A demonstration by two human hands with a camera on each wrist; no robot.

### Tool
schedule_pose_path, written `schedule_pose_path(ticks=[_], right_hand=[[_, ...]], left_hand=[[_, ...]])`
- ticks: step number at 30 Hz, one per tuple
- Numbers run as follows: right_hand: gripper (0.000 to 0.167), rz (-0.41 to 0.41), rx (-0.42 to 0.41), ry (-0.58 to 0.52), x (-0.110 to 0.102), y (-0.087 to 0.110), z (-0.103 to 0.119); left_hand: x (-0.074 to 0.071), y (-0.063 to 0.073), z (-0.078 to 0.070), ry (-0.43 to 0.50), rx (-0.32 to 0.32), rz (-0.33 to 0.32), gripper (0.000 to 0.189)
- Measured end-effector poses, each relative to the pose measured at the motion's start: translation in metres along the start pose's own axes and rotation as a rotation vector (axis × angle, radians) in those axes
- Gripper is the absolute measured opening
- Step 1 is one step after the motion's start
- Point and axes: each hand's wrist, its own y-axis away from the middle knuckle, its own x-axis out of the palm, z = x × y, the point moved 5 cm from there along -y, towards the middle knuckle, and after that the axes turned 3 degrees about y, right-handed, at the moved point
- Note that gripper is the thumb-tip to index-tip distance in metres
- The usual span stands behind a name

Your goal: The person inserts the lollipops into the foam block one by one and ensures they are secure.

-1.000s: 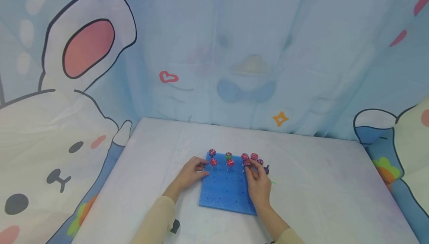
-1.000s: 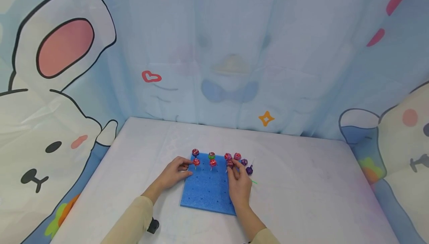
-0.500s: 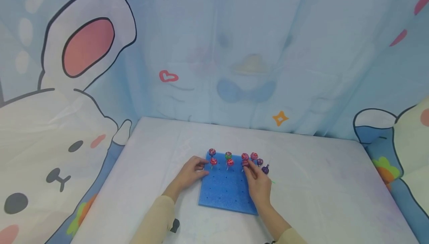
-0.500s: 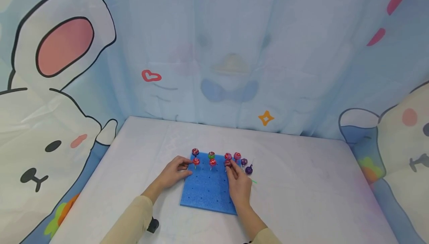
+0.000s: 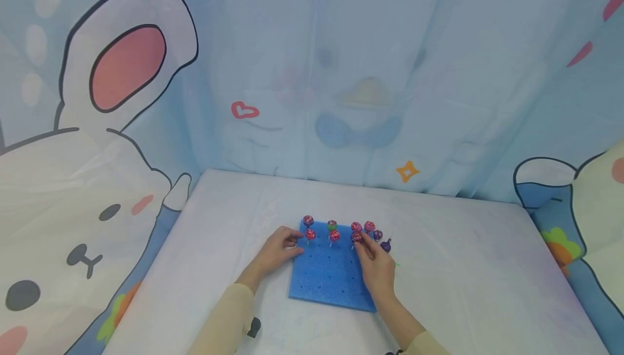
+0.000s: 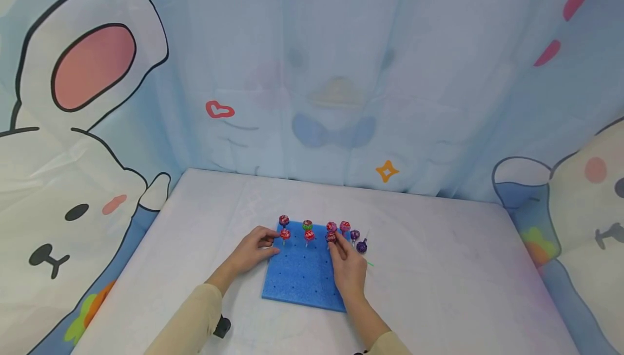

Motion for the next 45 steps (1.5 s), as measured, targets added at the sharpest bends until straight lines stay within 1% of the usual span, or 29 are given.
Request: schedule_pose_path(ticks=[3, 7, 13, 16, 18, 24, 27, 31, 39, 45], right_hand=[[0.040, 0.001, 0.006, 0.010, -0.001, 0.002, 0.002], [0.041, 0.007, 0.010, -0.005, -0.006, 0.004, 0.002], [0.042, 0.029, 0.011, -0.052, -0.018, 0.006, 0.000], [0.044, 0.027, 0.009, -0.060, -0.026, 0.007, 0.001], [0.046, 0.013, 0.013, -0.053, -0.033, 0.007, 0.002], [0.042, -0.057, 0.020, 0.016, -0.056, 0.005, -0.002], [0.043, -0.079, 0.029, 0.045, -0.066, 0.004, -0.005], [0.046, -0.077, 0.049, 0.075, -0.074, 0.003, -0.008], [0.047, -0.064, 0.088, 0.112, -0.081, -0.001, -0.013], [0.051, -0.020, 0.120, 0.136, -0.083, -0.008, -0.018]], left_hand=[[0.000, 0.000, 0.000, 0.006, 0.003, 0.000, 0.037], [-0.001, 0.000, -0.001, 0.007, 0.002, -0.002, 0.037], [0.000, 0.000, 0.000, 0.002, 0.006, -0.001, 0.037], [0.000, 0.000, 0.000, 0.000, 0.005, 0.000, 0.037], [0.000, -0.001, 0.000, 0.000, 0.005, -0.001, 0.037], [0.000, 0.000, -0.001, -0.003, 0.001, -0.002, 0.037], [0.000, 0.000, -0.001, -0.002, -0.003, -0.004, 0.037], [0.000, 0.000, -0.001, -0.007, -0.002, -0.004, 0.037], [0.000, 0.000, -0.001, -0.002, -0.001, -0.004, 0.037], [0.000, 0.000, -0.001, 0.002, 0.005, -0.004, 0.037]])
